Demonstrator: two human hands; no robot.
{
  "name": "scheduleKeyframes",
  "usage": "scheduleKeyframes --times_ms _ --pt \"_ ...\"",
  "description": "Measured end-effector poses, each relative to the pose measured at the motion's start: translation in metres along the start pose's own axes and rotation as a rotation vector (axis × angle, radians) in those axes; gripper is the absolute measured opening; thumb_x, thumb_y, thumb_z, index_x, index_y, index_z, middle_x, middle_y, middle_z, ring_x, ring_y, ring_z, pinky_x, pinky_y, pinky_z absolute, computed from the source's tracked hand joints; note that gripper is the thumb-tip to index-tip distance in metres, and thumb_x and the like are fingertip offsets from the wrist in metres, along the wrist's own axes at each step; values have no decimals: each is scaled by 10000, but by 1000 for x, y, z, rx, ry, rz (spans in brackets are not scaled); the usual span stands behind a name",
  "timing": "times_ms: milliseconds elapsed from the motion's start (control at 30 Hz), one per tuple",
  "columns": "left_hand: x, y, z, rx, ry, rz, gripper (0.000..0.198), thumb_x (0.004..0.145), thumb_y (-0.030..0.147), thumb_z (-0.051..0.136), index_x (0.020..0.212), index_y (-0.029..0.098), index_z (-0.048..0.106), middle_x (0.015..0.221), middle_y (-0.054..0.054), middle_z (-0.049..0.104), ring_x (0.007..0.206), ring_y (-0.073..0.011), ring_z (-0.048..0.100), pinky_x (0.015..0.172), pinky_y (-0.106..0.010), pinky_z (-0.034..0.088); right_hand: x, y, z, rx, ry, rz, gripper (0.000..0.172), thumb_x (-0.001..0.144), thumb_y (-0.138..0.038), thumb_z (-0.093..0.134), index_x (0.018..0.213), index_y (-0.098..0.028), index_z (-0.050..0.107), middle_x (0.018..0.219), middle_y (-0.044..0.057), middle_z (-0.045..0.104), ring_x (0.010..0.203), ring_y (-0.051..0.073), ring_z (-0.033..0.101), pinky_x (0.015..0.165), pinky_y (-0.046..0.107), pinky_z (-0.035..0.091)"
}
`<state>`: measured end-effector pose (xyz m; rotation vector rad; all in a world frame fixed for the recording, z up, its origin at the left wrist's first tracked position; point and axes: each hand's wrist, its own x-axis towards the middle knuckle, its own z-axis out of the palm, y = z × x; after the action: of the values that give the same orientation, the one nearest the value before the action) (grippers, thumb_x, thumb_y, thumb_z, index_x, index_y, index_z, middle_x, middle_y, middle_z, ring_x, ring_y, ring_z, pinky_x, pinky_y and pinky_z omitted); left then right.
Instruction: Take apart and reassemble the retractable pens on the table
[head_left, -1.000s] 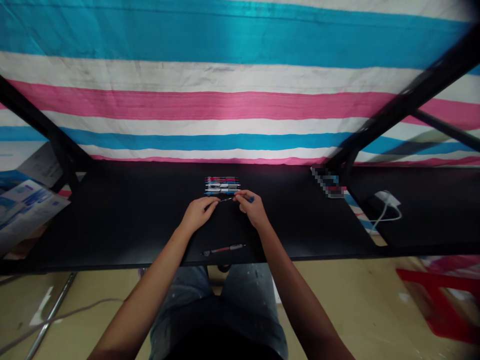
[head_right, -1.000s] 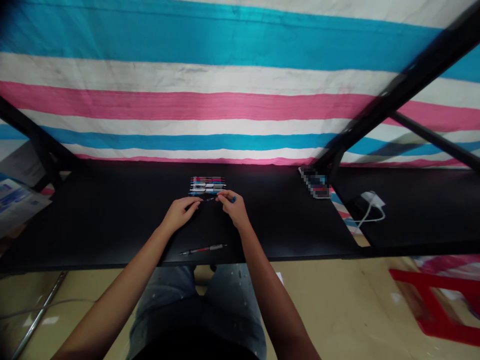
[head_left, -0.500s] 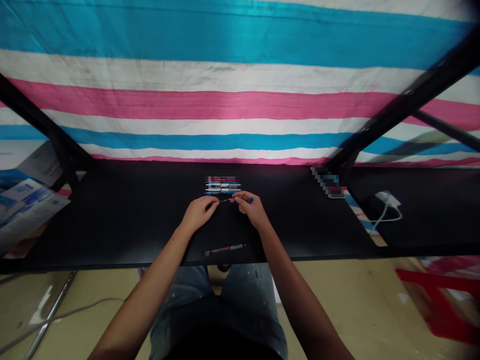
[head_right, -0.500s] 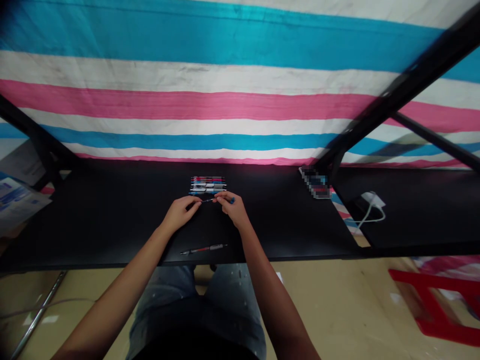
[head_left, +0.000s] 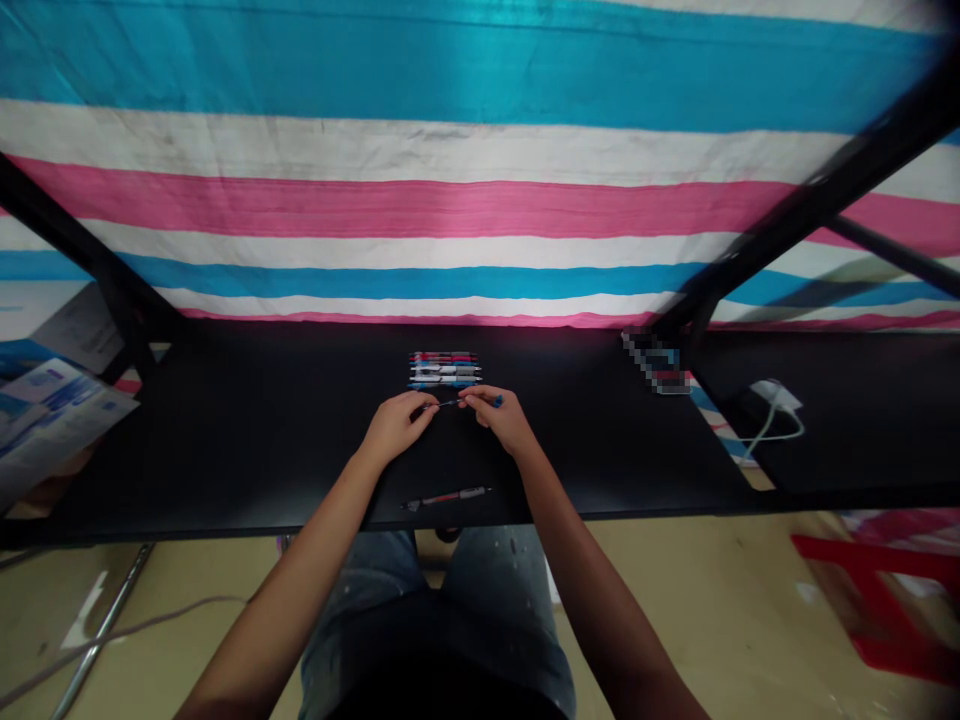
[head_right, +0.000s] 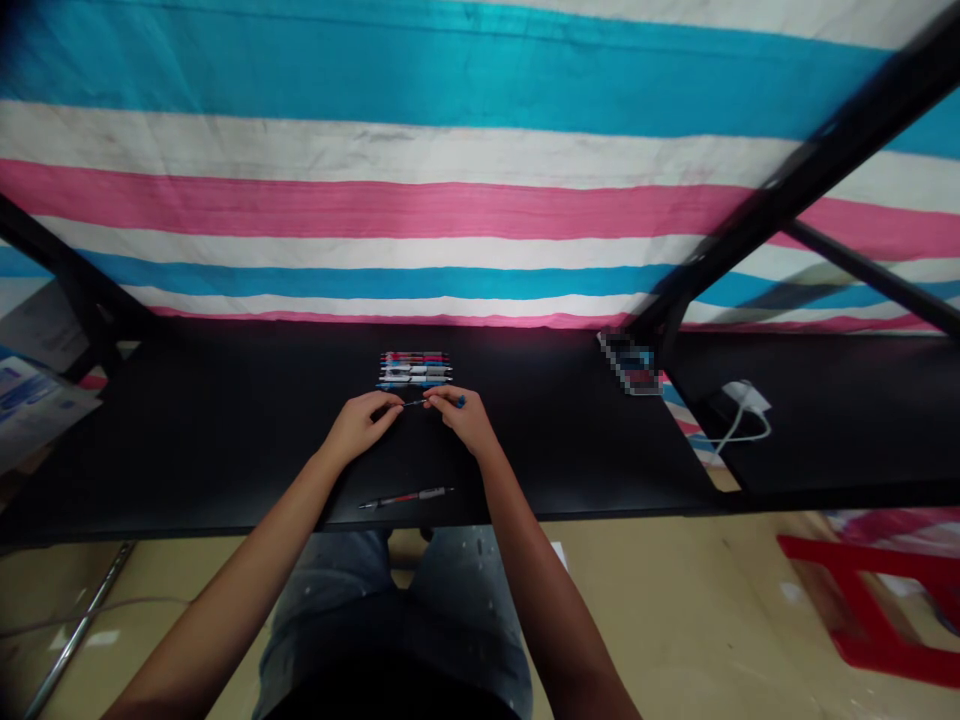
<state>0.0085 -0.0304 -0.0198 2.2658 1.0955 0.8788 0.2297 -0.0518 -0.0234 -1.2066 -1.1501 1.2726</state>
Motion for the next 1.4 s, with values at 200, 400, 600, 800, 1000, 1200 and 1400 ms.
scheduleKeyframes --times_ms 200,400,600,800,1000,1200,1400 --pt "0 1 -1 5 1 -4 212 997 335 546 1009 216 721 1007 -57 762 916 -213 712 835 -341 547 1 4 -2 -35 -15 -21 340 766 -472 749 936 -179 774 771 43 698 490 79 386 465 245 281" --pt "1 2 -1 9 -2 -11 197 995 326 549 1008 216 711 999 -52 754 910 -211 703 821 -338 537 0 5 -2 -109 -30 -26 338 770 -470 755 934 -176 778 710 22 652 543 104 444 494 244 315" --pt "0 2 -1 -6 21 -14 173 980 309 569 1000 202 703 957 -48 739 797 -184 671 746 -316 520 1 3 -2 -66 -21 -48 354 779 -457 752 1001 -182 759 636 -33 520 548 103 409 519 252 329" --pt "1 3 -3 -28 38 -10 181 978 288 554 998 185 702 947 -56 719 776 -174 646 705 -299 494 6 13 -3 101 62 -88 312 758 -266 673 1051 -198 756 776 -26 549 643 98 473 633 257 398" --pt "3 2 -3 -34 64 -15 158 969 273 556 961 181 685 906 -51 684 741 -165 611 690 -295 471 9 12 -1 323 93 -70 318 827 -413 695 1047 -192 755 882 43 648 734 139 555 716 298 467" --pt "4 4 -4 -31 62 -11 158 972 266 548 951 182 681 887 -42 672 737 -160 599 693 -293 466 9 14 -5 157 159 -120 499 898 -665 592 873 -192 750 720 18 574 657 135 521 631 275 438" --pt "4 2 -4 -30 55 -19 160 971 275 554 946 182 680 884 -41 667 734 -159 603 681 -286 463 4 9 -2 232 76 -75 467 865 -655 652 815 -193 703 582 -32 475 499 107 389 539 285 357"
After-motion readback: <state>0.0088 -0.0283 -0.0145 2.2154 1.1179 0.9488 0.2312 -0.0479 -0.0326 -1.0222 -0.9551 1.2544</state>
